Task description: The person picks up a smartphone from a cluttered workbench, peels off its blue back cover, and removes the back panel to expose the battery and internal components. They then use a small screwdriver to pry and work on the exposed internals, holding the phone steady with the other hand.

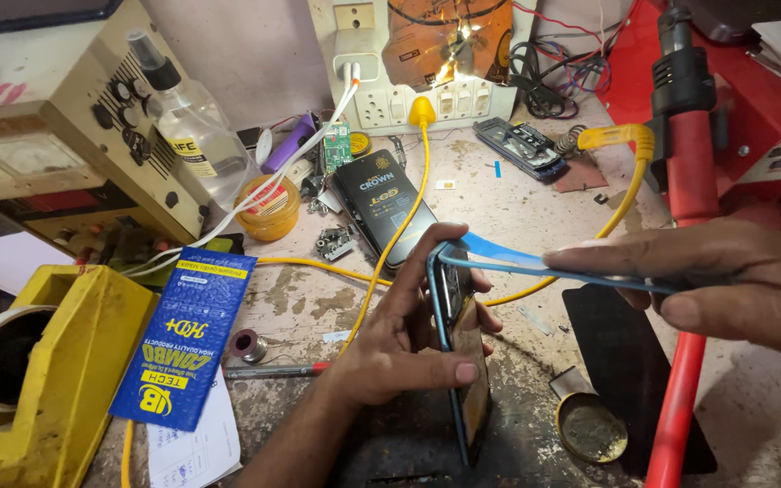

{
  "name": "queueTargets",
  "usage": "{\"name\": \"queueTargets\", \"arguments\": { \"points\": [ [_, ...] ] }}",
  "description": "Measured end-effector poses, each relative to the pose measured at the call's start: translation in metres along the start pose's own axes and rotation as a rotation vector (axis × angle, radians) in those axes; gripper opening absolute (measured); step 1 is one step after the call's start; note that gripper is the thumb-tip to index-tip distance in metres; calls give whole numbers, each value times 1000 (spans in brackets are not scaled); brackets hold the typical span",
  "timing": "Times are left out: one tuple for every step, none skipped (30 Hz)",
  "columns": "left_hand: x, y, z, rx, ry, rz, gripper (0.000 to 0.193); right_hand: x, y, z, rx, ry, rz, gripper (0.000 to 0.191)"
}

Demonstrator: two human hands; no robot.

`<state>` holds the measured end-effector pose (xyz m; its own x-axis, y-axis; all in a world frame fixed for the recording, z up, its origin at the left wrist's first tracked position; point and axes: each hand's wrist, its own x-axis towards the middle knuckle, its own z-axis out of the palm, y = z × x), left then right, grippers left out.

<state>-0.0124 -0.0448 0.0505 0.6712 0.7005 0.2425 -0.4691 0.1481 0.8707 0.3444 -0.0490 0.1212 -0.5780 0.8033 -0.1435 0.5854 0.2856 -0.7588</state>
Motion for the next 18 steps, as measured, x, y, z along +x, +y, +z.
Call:
{"name": "queueTargets", "arguments": {
  "points": [
    [0,1,1,10,-4,1,117,1,5,-4,9,-23,19,72],
    [0,3,2,19,-8,3,117,-1,9,-8,42,-42,-23,74],
    [0,4,4,27,-13,5,116,-2,11,-12,76,-59,-25,75],
    [0,4,5,74,-1,-7,115,-3,13,-17,111,-76,-27,75],
    [-1,6,5,123,12,-20,114,-3,13,-22,149,-92,6,76],
    [-2,6,5,171,27,-32,114,-2,13,-24,149,-84,-24,74],
    [-3,7,4,180,31,-30,112,0,13,-27,148,-75,-54,72],
    [-4,6,2,190,33,-26,111,1,11,-28,109,-37,-149,69],
    [-4,5,0,200,35,-23,109,2,10,-28,112,28,-176,64],
    [-4,3,-4,168,22,-34,106,2,8,-26,114,94,-203,60],
    [-3,0,-8,135,7,-44,103,2,7,-21,155,185,-162,56],
    [-2,-4,-12,103,-7,-53,100,3,6,-16,197,277,-124,52],
    [-2,-8,-16,37,-28,-72,97,6,5,-12,176,335,-126,47],
    [-3,-12,-20,-30,-48,-92,95,9,4,-8,156,392,-126,43],
    [-4,-16,-23,-101,-67,-112,92,11,2,-5,137,447,-124,40],
    [-4,-20,-27,-171,-84,-141,86,14,0,-3,100,529,-31,37],
    [-4,-21,-31,-240,-100,-170,81,18,-1,-1,64,611,62,35],
    [-6,-22,-33,-311,-116,-200,79,21,-3,1,28,691,157,33]
  ]
}}
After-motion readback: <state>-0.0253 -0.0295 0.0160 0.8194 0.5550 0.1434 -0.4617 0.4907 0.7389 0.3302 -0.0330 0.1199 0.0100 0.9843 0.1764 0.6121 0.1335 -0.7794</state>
